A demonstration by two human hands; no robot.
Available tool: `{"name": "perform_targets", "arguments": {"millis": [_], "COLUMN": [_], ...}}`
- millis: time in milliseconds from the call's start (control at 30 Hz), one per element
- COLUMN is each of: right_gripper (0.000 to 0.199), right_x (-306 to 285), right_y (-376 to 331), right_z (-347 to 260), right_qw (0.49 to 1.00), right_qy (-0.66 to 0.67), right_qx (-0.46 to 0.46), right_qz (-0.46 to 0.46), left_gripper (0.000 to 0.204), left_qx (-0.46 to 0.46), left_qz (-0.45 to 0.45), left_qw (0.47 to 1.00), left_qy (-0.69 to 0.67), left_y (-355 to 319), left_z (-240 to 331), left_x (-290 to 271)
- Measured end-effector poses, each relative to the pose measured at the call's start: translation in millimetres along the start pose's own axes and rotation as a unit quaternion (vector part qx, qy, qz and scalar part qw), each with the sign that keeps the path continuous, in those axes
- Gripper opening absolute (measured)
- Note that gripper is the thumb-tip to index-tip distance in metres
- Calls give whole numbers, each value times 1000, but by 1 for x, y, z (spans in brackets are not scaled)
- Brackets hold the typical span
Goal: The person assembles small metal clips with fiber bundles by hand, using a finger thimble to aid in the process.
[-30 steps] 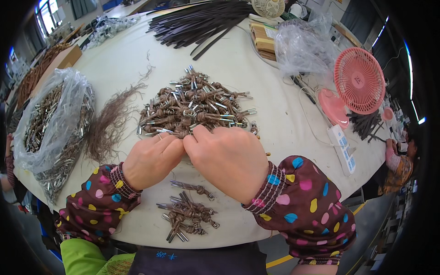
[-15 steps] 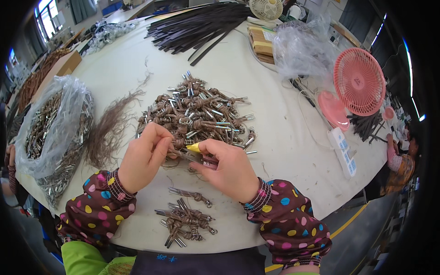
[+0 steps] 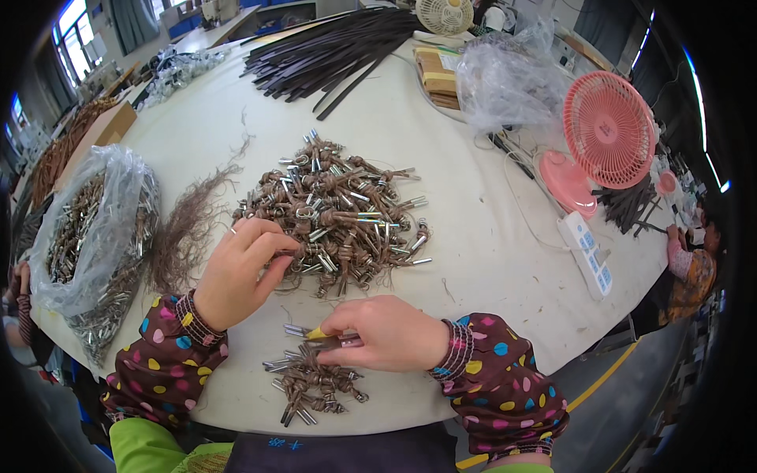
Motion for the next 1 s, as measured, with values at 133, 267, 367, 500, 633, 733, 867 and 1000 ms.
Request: {"name": "perform_targets", "arguments": {"millis": [133,267,367,500,633,733,867,1000], "right_gripper": [28,23,21,21,20,20,19,22], "right_x": [-11,-31,-31,-30,-29,-25,-19,-13], "right_y": [-2,-6,-5,-5,-5,-4,-4,-2], "right_z": [-1,23,35,33,39,37,27,18], "right_qw": [998,969,947,943,941,934,934,920], "right_qy": [-37,66,55,56,78,117,124,131], "right_qx": [-28,69,66,28,16,-13,-45,-102], "right_qz": [45,230,309,327,329,338,332,355], "left_gripper": [25,30,36,26,20,18,20,28], "left_qx": [25,27,-15,-51,3,-94,-205,-103], "left_qz": [-23,-30,-1,-35,-28,-112,-139,-27], "left_qw": [999,997,993,990,1000,975,818,797], "left_qy": [-9,71,117,127,-12,-166,-519,-594], "left_y": [6,24,39,50,43,32,18,11], "left_z": [14,32,44,38,26,19,17,32], "left_x": [8,13,22,28,20,-2,-31,-55]}}
Point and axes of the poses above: each hand's wrist, its own y-axis towards the middle knuckle, its own x-axis out of the palm, z = x × y, the point moved 1 cm from there along y, towards the middle knuckle, and after that the axes turned 15 degrees about -z, right-handed, at the moved point
